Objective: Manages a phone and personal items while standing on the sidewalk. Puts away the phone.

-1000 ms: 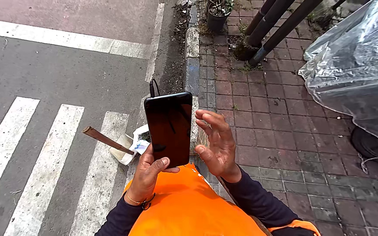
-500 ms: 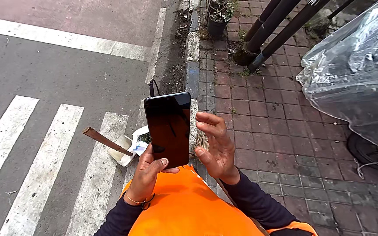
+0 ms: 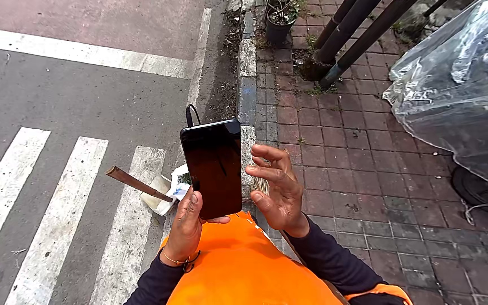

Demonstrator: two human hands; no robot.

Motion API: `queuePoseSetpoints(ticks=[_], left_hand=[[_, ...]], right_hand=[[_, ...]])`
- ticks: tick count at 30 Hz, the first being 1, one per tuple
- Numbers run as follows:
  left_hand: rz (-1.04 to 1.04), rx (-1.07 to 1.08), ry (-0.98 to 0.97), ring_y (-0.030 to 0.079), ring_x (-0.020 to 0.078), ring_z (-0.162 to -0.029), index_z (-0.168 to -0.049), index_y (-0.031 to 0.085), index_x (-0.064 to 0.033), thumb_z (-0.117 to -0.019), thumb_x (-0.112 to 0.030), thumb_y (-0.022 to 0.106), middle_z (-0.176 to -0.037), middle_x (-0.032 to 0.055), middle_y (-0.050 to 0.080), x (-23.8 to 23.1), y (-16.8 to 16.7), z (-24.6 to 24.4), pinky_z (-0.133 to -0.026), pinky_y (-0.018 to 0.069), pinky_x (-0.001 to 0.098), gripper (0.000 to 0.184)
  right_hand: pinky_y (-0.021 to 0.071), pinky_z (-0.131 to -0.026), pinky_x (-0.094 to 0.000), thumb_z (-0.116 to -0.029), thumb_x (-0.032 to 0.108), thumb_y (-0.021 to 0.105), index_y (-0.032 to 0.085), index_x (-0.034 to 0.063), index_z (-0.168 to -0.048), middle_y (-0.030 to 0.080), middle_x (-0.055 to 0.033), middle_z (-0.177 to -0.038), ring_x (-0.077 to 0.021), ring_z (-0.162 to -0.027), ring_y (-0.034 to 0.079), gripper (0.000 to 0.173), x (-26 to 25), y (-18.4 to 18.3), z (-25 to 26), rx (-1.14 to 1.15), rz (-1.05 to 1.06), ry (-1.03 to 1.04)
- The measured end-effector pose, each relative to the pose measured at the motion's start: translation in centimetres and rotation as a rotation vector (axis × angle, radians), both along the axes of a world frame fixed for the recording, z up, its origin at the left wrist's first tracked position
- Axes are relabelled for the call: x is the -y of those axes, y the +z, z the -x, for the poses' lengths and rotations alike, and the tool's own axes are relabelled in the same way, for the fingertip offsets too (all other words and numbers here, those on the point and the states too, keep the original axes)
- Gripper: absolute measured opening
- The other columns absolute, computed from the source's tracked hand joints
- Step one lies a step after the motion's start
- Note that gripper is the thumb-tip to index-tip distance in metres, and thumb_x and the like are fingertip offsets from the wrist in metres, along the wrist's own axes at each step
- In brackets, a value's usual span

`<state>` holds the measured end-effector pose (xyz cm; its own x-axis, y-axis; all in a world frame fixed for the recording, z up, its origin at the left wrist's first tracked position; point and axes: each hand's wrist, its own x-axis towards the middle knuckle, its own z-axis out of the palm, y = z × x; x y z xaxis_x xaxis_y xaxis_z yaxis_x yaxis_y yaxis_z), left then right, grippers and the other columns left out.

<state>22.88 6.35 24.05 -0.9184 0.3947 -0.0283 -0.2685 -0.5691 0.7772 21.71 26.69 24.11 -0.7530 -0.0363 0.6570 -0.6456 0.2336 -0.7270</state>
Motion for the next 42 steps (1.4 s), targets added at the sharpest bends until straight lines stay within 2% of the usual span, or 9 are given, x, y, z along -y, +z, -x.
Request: queuePoseSetpoints(ticks=[8,12,15,18,23,27,37,40,42], left_hand=[[0.057,0.048,0.045,0.075,0.0200,-0.097,-0.130,0.052,-0.0107,-0.1023,-0.051,0.052,-0.114,0.0035,0.073,-0.2,0.4,-0.4,-0.071,0.0664,0.0377,0.048],[0.079,0.039,0.083,0.076,0.0177,-0.092,-0.124,0.052,-0.0114,-0.1043,-0.016,0.055,-0.110,0.0022,0.075,-0.4,0.7,-0.7,-0.068,0.0664,0.0349,0.021],[0.085,0.027,0.082,0.076,0.0173,-0.091,-0.123,0.052,-0.0102,-0.0958,-0.003,0.062,-0.109,0.0020,0.075,-0.4,0.7,-0.8,-0.068,0.0664,0.0347,0.030],[0.088,0.016,0.061,0.076,0.0166,-0.092,-0.122,0.053,-0.0113,-0.0920,-0.005,0.068,-0.109,0.0006,0.075,-0.3,0.7,-1.0,-0.069,0.0662,0.0347,0.035],[0.088,0.008,0.013,0.075,0.0159,-0.094,-0.123,0.053,-0.0119,-0.0911,-0.008,0.071,-0.111,-0.0006,0.074,-0.2,0.6,-1.3,-0.071,0.0661,0.0344,0.037],[0.050,-0.017,-0.053,0.075,0.0160,-0.098,-0.126,0.056,-0.0140,-0.0959,-0.018,0.069,-0.115,-0.0003,0.074,-0.3,0.2,-1.5,-0.073,0.0659,0.0346,0.033],[-0.096,0.009,-0.157,0.074,0.0184,-0.102,-0.132,0.057,-0.0172,-0.0988,-0.055,0.053,-0.120,0.0022,0.072,-0.3,-0.6,-1.4,-0.076,0.0654,0.0361,0.050],[-0.045,-0.003,-0.143,0.074,0.0166,-0.102,-0.131,0.056,-0.0173,-0.0998,-0.055,0.052,-0.119,0.0004,0.072,-0.5,-0.5,-1.4,-0.075,0.0654,0.0346,0.049],[0.000,-0.020,-0.122,0.073,0.0149,-0.103,-0.130,0.056,-0.0178,-0.1004,-0.054,0.051,-0.119,-0.0019,0.072,-0.6,-0.5,-1.5,-0.076,0.0654,0.0337,0.047]], right_hand=[[0.0442,-0.113,-0.0341,-0.0985,0.031,0.061,0.069,0.0285,-0.126,0.053,0.0024,-0.145,-0.0148,-0.140,0.045,0.029,0.0,0.0,-0.3,-0.007,-0.001,0.005],[0.0452,-0.113,-0.0331,-0.0987,0.032,0.061,0.069,0.0277,-0.127,0.052,0.0032,-0.146,-0.0134,-0.139,0.047,0.030,0.1,-0.1,-0.5,-0.011,-0.004,-0.008],[0.0459,-0.112,-0.0339,-0.0990,0.034,0.061,0.062,0.0237,-0.134,0.054,0.0047,-0.143,-0.0110,-0.135,0.050,0.036,0.1,-0.2,-0.7,0.030,0.023,-0.018],[0.0515,-0.107,-0.0371,-0.0988,0.033,0.062,0.058,0.0256,-0.138,0.058,0.0057,-0.141,-0.0141,-0.131,0.056,0.040,0.3,-0.1,-1.1,0.155,0.148,0.056],[0.0545,-0.099,-0.0346,-0.0984,0.043,0.060,0.064,0.0185,-0.129,0.072,0.0010,-0.117,-0.0121,-0.111,0.067,0.040,1.1,0.5,-1.3,0.574,0.658,0.372],[0.0593,-0.088,-0.0287,-0.0967,0.035,0.062,0.068,0.0166,-0.118,0.075,-0.0025,-0.103,-0.0106,-0.095,0.073,0.029,1.9,0.7,-1.1,0.725,0.933,0.518],[0.0550,-0.098,-0.0313,-0.0984,0.031,0.058,0.069,0.0156,-0.124,0.074,-0.0033,-0.113,-0.0110,-0.108,0.069,0.032,1.6,-0.3,-0.7,0.673,1.004,0.824],[0.0543,-0.099,-0.0327,-0.0968,0.034,0.061,0.064,0.0185,-0.130,0.072,-0.0010,-0.119,-0.0114,-0.112,0.067,0.036,1.4,0.1,-0.7,0.546,0.839,0.610],[0.0519,-0.103,-0.0315,-0.0964,0.039,0.062,0.058,0.0233,-0.138,0.065,0.0072,-0.131,-0.0089,-0.122,0.061,0.044,0.9,0.7,-0.6,0.282,0.469,0.285]])
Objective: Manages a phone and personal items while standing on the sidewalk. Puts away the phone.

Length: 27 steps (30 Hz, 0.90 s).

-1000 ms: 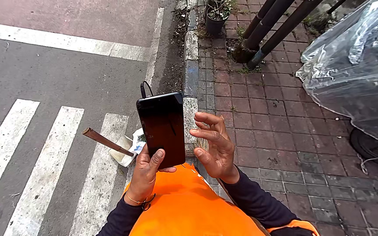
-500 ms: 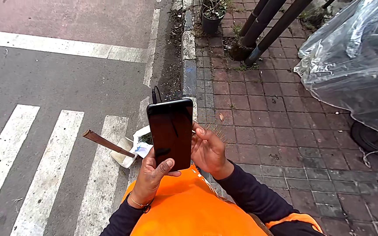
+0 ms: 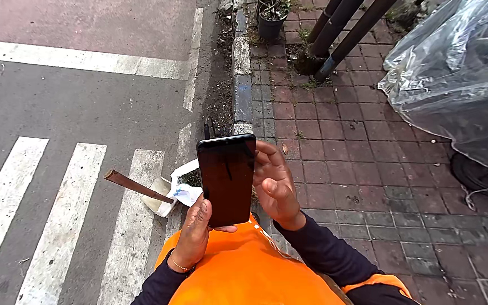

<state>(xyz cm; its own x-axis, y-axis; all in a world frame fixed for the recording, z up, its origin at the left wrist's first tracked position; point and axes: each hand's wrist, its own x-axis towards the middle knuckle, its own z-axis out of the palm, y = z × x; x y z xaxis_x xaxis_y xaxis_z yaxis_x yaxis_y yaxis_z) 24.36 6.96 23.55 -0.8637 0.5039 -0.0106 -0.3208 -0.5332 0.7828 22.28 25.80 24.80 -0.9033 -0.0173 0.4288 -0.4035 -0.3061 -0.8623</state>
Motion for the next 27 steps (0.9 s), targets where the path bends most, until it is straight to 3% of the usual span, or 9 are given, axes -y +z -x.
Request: queuePoseSetpoints(ticks=[2,5,7,12,15,17,20,23,27], left_hand=[[0.010,-0.002,0.011,0.073,0.0146,-0.103,-0.130,0.056,-0.0174,-0.1011,-0.053,0.051,-0.119,-0.0023,0.072,-0.1,-0.2,0.0,-0.076,0.0654,0.0336,0.046],[0.027,-0.006,0.014,0.074,0.0147,-0.102,-0.131,0.054,-0.0156,-0.1017,-0.052,0.050,-0.119,-0.0024,0.072,-0.2,-0.4,0.1,-0.075,0.0654,0.0332,0.047],[0.028,-0.011,0.012,0.074,0.0146,-0.102,-0.131,0.054,-0.0159,-0.1011,-0.053,0.051,-0.119,-0.0025,0.072,-0.3,-0.4,0.2,-0.075,0.0654,0.0330,0.048],[0.014,-0.004,0.007,0.073,0.0146,-0.104,-0.132,0.053,-0.0168,-0.1007,-0.053,0.051,-0.120,-0.0025,0.072,-0.5,-0.3,0.3,-0.076,0.0653,0.0332,0.048],[0.022,0.011,0.030,0.074,0.0162,-0.103,-0.132,0.053,-0.0143,-0.1008,-0.054,0.051,-0.119,-0.0007,0.072,-0.4,-0.2,0.4,-0.076,0.0655,0.0347,0.050],[0.030,0.047,0.066,0.074,0.0187,-0.101,-0.131,0.053,-0.0123,-0.0989,-0.057,0.052,-0.118,0.0021,0.072,-0.3,0.0,0.7,-0.075,0.0658,0.0369,0.055],[0.019,0.093,0.142,0.075,0.0224,-0.098,-0.129,0.054,-0.0113,-0.0968,-0.060,0.055,-0.115,0.0068,0.073,0.2,0.3,1.7,-0.073,0.0657,0.0398,0.058],[0.017,0.078,0.251,0.076,0.0220,-0.095,-0.126,0.057,-0.0133,-0.1033,-0.055,0.045,-0.112,0.0070,0.074,0.5,1.1,2.6,-0.071,0.0660,0.0392,0.049],[0.005,0.064,0.324,0.075,0.0179,-0.097,-0.126,0.059,-0.0197,-0.1071,-0.054,0.031,-0.113,0.0035,0.074,0.7,1.9,3.3,-0.070,0.0652,0.0353,0.048]], right_hand=[[0.0498,-0.107,-0.0322,-0.0981,0.045,0.060,0.057,0.0265,-0.139,0.056,0.0076,-0.143,-0.0109,-0.132,0.053,0.045,-0.6,0.4,0.3,-0.234,-0.324,-0.261],[0.0396,-0.116,-0.0349,-0.0999,0.050,0.056,0.059,0.0232,-0.139,0.045,-0.0004,-0.152,-0.0139,-0.143,0.041,0.047,-1.0,0.7,0.3,-0.315,-0.557,-0.410],[0.0350,-0.119,-0.0371,-0.1001,0.050,0.056,0.060,0.0235,-0.138,0.042,-0.0034,-0.153,-0.0157,-0.146,0.036,0.046,-1.2,0.8,0.5,-0.315,-0.591,-0.427],[0.0364,-0.118,-0.0377,-0.1000,0.051,0.056,0.063,0.0218,-0.136,0.042,-0.0064,-0.155,-0.0186,-0.146,0.036,0.047,-1.3,0.7,0.6,-0.311,-0.591,-0.445],[0.0366,-0.119,-0.0364,-0.1006,0.051,0.055,0.061,0.0265,-0.138,0.042,0.0012,-0.154,-0.0148,-0.146,0.037,0.045,-1.4,0.5,0.5,-0.366,-0.579,-0.481],[0.0345,-0.120,-0.0364,-0.1012,0.048,0.054,0.064,0.0279,-0.133,0.041,0.0024,-0.154,-0.0144,-0.148,0.033,0.039,-1.6,0.2,0.2,-0.414,-0.621,-0.451],[0.0269,-0.123,-0.0419,-0.1012,0.049,0.053,0.073,0.0274,-0.117,0.041,-0.0043,-0.155,-0.0192,-0.151,0.026,0.033,-1.3,-1.3,-0.2,-0.416,-0.698,-0.310],[0.0221,-0.124,-0.0416,-0.1012,0.050,0.052,0.075,0.0297,-0.110,0.038,-0.0072,-0.157,-0.0206,-0.153,0.021,0.032,-0.7,-2.3,-0.5,-0.418,-0.760,-0.200],[0.0189,-0.125,-0.0420,-0.1023,0.052,0.050,0.075,0.0342,-0.116,0.034,-0.0049,-0.161,-0.0213,-0.154,0.018,0.034,-0.1,-2.4,-0.7,-0.437,-0.762,-0.173]])
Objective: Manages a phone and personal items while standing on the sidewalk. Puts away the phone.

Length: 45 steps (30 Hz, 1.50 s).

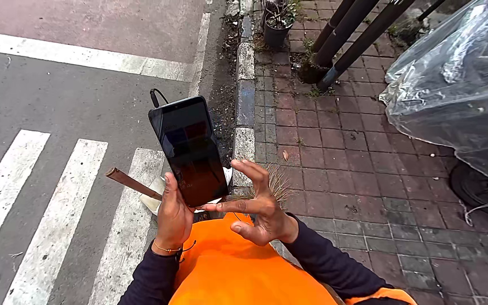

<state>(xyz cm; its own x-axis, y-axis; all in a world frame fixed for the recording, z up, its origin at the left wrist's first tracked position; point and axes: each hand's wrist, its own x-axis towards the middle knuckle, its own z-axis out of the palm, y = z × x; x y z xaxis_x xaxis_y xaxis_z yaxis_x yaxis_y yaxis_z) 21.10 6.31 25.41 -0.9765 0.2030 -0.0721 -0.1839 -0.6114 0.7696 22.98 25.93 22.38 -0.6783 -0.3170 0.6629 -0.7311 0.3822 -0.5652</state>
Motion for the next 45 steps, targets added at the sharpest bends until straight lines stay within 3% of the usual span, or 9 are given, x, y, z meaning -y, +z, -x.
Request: queuePoseSetpoints(ticks=[8,11,15,19,23,30,38,41,45], left_hand=[[-0.040,-0.001,-0.084,0.076,0.0205,-0.091,-0.126,0.056,-0.0174,-0.1064,-0.056,0.032,-0.113,0.0056,0.074,0.0,0.0,-0.6,-0.063,0.0652,0.0359,0.050],[-0.037,-0.008,-0.110,0.075,0.0206,-0.095,-0.127,0.056,-0.0167,-0.1045,-0.058,0.037,-0.114,0.0058,0.073,-0.1,-0.2,-0.8,-0.067,0.0655,0.0366,0.050],[-0.029,-0.004,-0.156,0.075,0.0213,-0.096,-0.125,0.060,-0.0148,-0.1011,-0.060,0.046,-0.113,0.0058,0.074,-0.2,-0.4,-1.0,-0.070,0.0659,0.0392,0.053],[-0.015,0.004,-0.212,0.075,0.0220,-0.099,-0.128,0.056,-0.0134,-0.1015,-0.060,0.044,-0.116,0.0056,0.073,-0.6,-0.8,-1.4,-0.071,0.0658,0.0391,0.055],[-0.060,0.034,-0.255,0.075,0.0232,-0.096,-0.128,0.053,-0.0109,-0.1041,-0.058,0.038,-0.116,0.0081,0.073,-1.3,-1.0,-1.8,-0.071,0.0658,0.0389,0.055],[-0.093,0.049,-0.284,0.075,0.0226,-0.100,-0.128,0.052,-0.0115,-0.1058,-0.055,0.037,-0.117,0.0069,0.072,-2.8,-0.8,-2.5,-0.072,0.0657,0.0398,0.051],[-0.079,0.047,-0.294,0.075,0.0227,-0.099,-0.127,0.051,-0.0096,-0.1029,-0.057,0.043,-0.116,0.0067,0.072,-3.6,-0.9,-2.6,-0.073,0.0658,0.0404,0.054],[-0.060,0.056,-0.290,0.075,0.0238,-0.097,-0.127,0.051,-0.0083,-0.1045,-0.056,0.039,-0.114,0.0080,0.072,-3.9,-0.8,-2.2,-0.072,0.0660,0.0418,0.054],[-0.004,0.122,-0.224,0.076,0.0244,-0.091,-0.127,0.050,-0.0061,-0.1106,-0.042,0.021,-0.111,0.0109,0.073,-3.9,-0.5,-1.1,-0.068,0.0664,0.0407,0.049]], right_hand=[[0.0202,-0.125,-0.0420,-0.1028,0.054,0.048,0.074,0.0293,-0.113,0.036,-0.0069,-0.159,-0.0206,-0.154,0.019,0.038,-0.1,-0.1,-0.1,0.023,0.002,-0.029],[0.0258,-0.123,-0.0412,-0.1028,0.057,0.046,0.068,0.0273,-0.128,0.037,-0.0078,-0.159,-0.0209,-0.152,0.025,0.045,0.1,-0.1,0.0,0.035,0.058,-0.092],[0.0333,-0.121,-0.0412,-0.1017,0.060,0.048,0.046,0.0293,-0.152,0.032,-0.0015,-0.163,-0.0185,-0.150,0.032,0.059,0.1,-0.1,0.1,0.090,0.193,-0.099],[0.0451,-0.113,-0.0422,-0.1015,0.058,0.050,0.043,0.0251,-0.151,0.051,0.0006,-0.151,-0.0168,-0.137,0.051,0.060,0.1,0.2,0.2,0.172,0.350,-0.050],[0.0527,-0.103,-0.0307,-0.1053,0.049,0.046,0.045,0.0245,-0.148,0.069,0.0100,-0.124,-0.0049,-0.116,0.064,0.049,0.6,0.4,-0.1,0.194,0.429,-0.085],[0.0554,-0.096,-0.0225,-0.1078,0.044,0.045,0.056,0.0292,-0.136,0.071,0.0156,-0.119,-0.0003,-0.111,0.066,0.033,1.0,0.6,-0.1,0.117,0.581,-0.132],[0.0564,-0.095,-0.0207,-0.1083,0.044,0.044,0.062,0.0274,-0.132,0.071,0.0178,-0.118,0.0020,-0.108,0.067,0.034,0.5,0.7,0.1,0.005,0.548,-0.198],[0.0572,-0.094,-0.0217,-0.1076,0.048,0.044,0.060,0.0280,-0.137,0.072,0.0167,-0.119,0.0011,-0.108,0.068,0.039,0.3,0.6,0.2,0.002,0.521,-0.197],[0.0574,-0.095,-0.0257,-0.1020,0.066,0.038,0.044,0.0278,-0.147,0.073,0.0106,-0.117,-0.0016,-0.106,0.069,0.060,0.8,-0.1,0.6,0.217,0.509,-0.129]])
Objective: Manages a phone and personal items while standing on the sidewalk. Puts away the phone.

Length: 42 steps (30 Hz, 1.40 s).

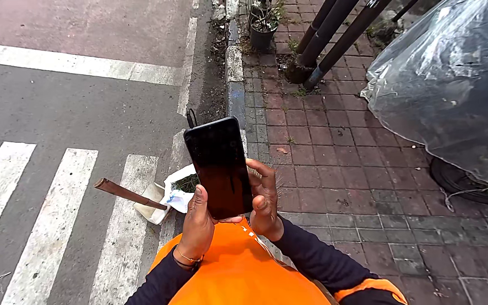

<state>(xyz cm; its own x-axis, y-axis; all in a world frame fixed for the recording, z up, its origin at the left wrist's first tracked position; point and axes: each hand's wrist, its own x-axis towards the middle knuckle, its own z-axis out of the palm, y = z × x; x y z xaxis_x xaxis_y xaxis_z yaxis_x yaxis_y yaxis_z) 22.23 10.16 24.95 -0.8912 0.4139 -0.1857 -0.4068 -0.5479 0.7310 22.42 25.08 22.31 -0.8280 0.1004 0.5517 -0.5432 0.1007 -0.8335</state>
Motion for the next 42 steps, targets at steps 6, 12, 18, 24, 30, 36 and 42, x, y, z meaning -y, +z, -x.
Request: queuePoseSetpoints(ticks=[6,12,18,24,30,36,42], left_hand=[[0.091,0.035,0.055,0.075,0.0241,-0.095,-0.127,0.050,-0.0065,-0.1108,-0.040,0.016,-0.112,0.0097,0.073,0.7,-0.4,0.3,-0.069,0.0665,0.0414,0.050],[0.057,0.082,0.068,0.075,0.0260,-0.097,-0.129,0.049,-0.0064,-0.1104,-0.041,0.015,-0.114,0.0117,0.072,0.9,-1.0,0.5,-0.070,0.0662,0.0432,0.052],[-0.010,0.091,0.045,0.076,0.0266,-0.094,-0.127,0.052,-0.0066,-0.1102,-0.045,0.019,-0.113,0.0124,0.073,0.2,-0.9,0.5,-0.068,0.0661,0.0430,0.053],[-0.036,0.051,-0.013,0.076,0.0257,-0.094,-0.128,0.049,-0.0060,-0.1088,-0.049,0.030,-0.113,0.0109,0.073,-0.8,-0.9,0.4,-0.071,0.0661,0.0429,0.050],[-0.040,0.043,0.004,0.076,0.0250,-0.093,-0.127,0.050,-0.0063,-0.1099,-0.046,0.023,-0.112,0.0107,0.073,-1.3,-0.9,0.5,-0.067,0.0662,0.0419,0.051],[-0.006,0.043,0.081,0.076,0.0254,-0.095,-0.126,0.051,-0.0064,-0.1100,-0.046,0.025,-0.113,0.0105,0.073,-1.1,-0.6,0.7,-0.071,0.0662,0.0433,0.050],[0.180,0.109,-0.033,0.076,0.0234,-0.088,-0.127,0.051,-0.0059,-0.1111,-0.037,0.014,-0.108,0.0106,0.073,0.2,-0.8,2.3,-0.062,0.0660,0.0385,0.051]], right_hand=[[0.0583,-0.089,-0.0285,-0.0966,0.075,0.036,0.029,0.0234,-0.155,0.070,0.0056,-0.115,-0.0079,-0.102,0.069,0.078,-0.4,0.3,1.0,0.127,0.045,0.026],[0.0590,-0.091,-0.0303,-0.1001,0.069,0.037,0.053,0.0284,-0.138,0.072,0.0092,-0.118,-0.0082,-0.107,0.069,0.058,-1.2,-0.1,1.4,0.101,0.043,0.013],[0.0576,-0.090,-0.0245,-0.1064,0.059,0.033,0.065,0.0191,-0.130,0.074,0.0092,-0.114,-0.0011,-0.103,0.069,0.056,-0.7,-0.7,1.6,-0.005,0.002,-0.066],[0.0581,-0.086,-0.0201,-0.1071,0.053,0.040,0.064,0.0250,-0.132,0.073,0.0144,-0.110,0.0023,-0.098,0.069,0.045,-1.1,-0.4,1.6,-0.090,0.031,-0.111],[0.0576,-0.087,-0.0197,-0.1051,0.061,0.037,0.056,0.0249,-0.136,0.073,0.0137,-0.108,0.0028,-0.098,0.069,0.051,-1.3,-0.5,1.6,-0.055,-0.007,-0.069],[0.0563,-0.092,-0.0223,-0.1014,0.069,0.034,0.047,0.0221,-0.139,0.074,0.0128,-0.107,0.0022,-0.101,0.068,0.061,-0.4,-0.3,1.9,0.026,0.031,-0.046],[0.0592,-0.089,-0.0311,-0.1007,0.070,0.035,0.045,0.0268,-0.144,0.067,0.0055,-0.132,-0.0115,-0.115,0.067,0.061,-3.1,-0.5,3.5,0.070,-0.059,-0.062]])
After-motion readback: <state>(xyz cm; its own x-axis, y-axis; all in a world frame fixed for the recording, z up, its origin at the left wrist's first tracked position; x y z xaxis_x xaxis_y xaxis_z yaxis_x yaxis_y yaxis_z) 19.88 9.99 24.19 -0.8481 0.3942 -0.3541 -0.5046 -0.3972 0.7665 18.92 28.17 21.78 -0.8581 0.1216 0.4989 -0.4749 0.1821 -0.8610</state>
